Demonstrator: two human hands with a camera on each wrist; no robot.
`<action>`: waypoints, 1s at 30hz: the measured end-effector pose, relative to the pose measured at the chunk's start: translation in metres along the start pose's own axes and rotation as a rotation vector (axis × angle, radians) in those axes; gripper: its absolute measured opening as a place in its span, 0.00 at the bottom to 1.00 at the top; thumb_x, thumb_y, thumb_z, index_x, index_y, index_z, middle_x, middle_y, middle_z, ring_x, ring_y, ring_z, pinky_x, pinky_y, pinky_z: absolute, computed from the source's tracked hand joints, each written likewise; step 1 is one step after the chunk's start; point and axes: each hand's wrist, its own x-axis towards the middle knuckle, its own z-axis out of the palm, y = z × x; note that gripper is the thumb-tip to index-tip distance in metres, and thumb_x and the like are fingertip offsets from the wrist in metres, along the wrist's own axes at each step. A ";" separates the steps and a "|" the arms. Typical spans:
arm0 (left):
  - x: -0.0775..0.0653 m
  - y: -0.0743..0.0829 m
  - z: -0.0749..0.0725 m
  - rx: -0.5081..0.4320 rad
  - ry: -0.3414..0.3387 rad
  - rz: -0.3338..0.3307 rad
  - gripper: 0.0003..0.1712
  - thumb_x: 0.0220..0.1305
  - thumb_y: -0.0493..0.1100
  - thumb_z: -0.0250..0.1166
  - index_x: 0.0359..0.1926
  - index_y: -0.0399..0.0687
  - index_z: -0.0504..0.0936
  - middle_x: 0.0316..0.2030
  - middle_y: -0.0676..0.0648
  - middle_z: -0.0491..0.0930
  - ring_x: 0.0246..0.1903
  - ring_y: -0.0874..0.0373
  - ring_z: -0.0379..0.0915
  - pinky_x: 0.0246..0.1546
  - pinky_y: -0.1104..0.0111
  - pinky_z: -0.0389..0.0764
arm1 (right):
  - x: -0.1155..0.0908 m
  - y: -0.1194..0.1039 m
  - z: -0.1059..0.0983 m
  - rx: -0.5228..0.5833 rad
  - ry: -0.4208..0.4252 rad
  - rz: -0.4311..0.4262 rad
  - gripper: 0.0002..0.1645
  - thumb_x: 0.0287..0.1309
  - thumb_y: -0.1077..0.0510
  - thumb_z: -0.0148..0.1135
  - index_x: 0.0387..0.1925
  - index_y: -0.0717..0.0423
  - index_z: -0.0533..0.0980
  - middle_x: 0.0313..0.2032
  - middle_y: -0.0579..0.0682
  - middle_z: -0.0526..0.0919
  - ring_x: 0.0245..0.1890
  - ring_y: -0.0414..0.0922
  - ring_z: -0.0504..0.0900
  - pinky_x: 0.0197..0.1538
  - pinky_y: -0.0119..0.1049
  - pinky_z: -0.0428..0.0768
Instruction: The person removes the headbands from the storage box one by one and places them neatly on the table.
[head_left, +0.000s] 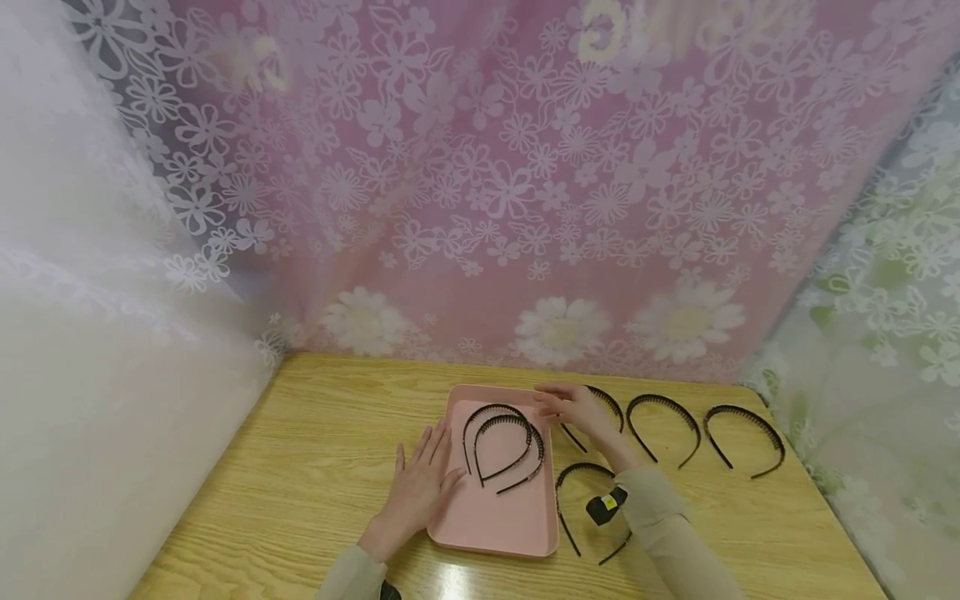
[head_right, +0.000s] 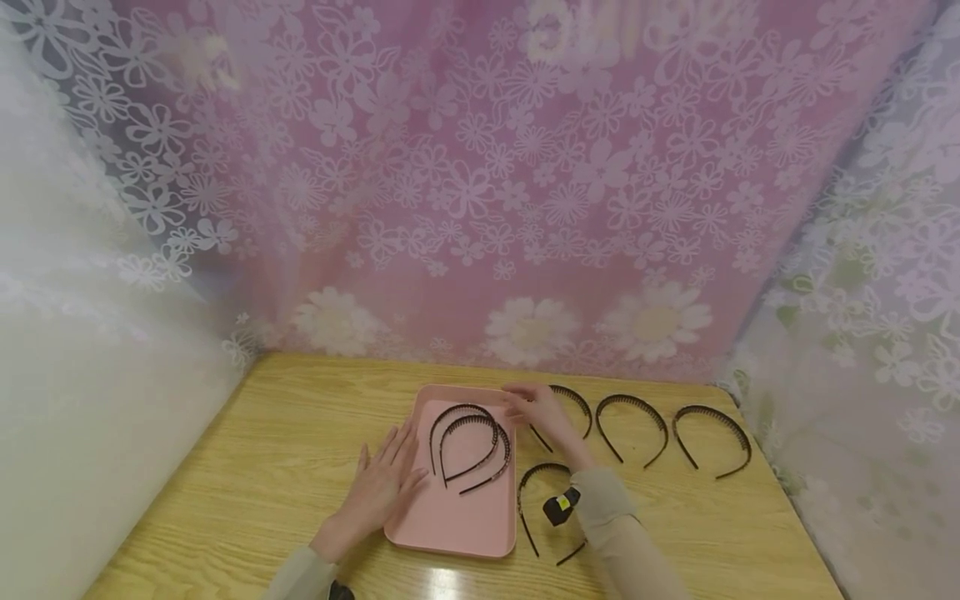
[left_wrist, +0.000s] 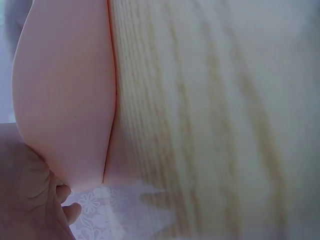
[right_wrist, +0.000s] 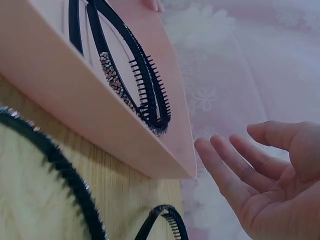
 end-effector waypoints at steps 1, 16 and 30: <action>0.000 0.000 0.000 -0.001 -0.001 -0.001 0.39 0.75 0.55 0.58 0.77 0.38 0.60 0.77 0.40 0.56 0.75 0.39 0.53 0.66 0.28 0.53 | 0.003 -0.001 0.002 0.002 -0.008 0.011 0.27 0.78 0.59 0.50 0.69 0.72 0.66 0.61 0.72 0.76 0.56 0.69 0.79 0.57 0.61 0.79; -0.001 -0.002 0.003 -0.009 0.008 0.008 0.40 0.74 0.55 0.58 0.76 0.37 0.60 0.77 0.39 0.57 0.74 0.37 0.54 0.65 0.27 0.52 | 0.042 -0.003 0.026 -0.385 -0.071 0.151 0.20 0.73 0.61 0.56 0.59 0.69 0.78 0.50 0.64 0.85 0.42 0.55 0.87 0.45 0.46 0.86; -0.002 -0.002 0.002 -0.007 0.016 0.012 0.39 0.74 0.54 0.58 0.76 0.37 0.61 0.77 0.39 0.57 0.74 0.37 0.54 0.66 0.28 0.52 | 0.044 -0.003 0.038 -0.346 -0.083 0.174 0.18 0.73 0.60 0.57 0.58 0.65 0.80 0.33 0.61 0.84 0.24 0.45 0.75 0.31 0.36 0.76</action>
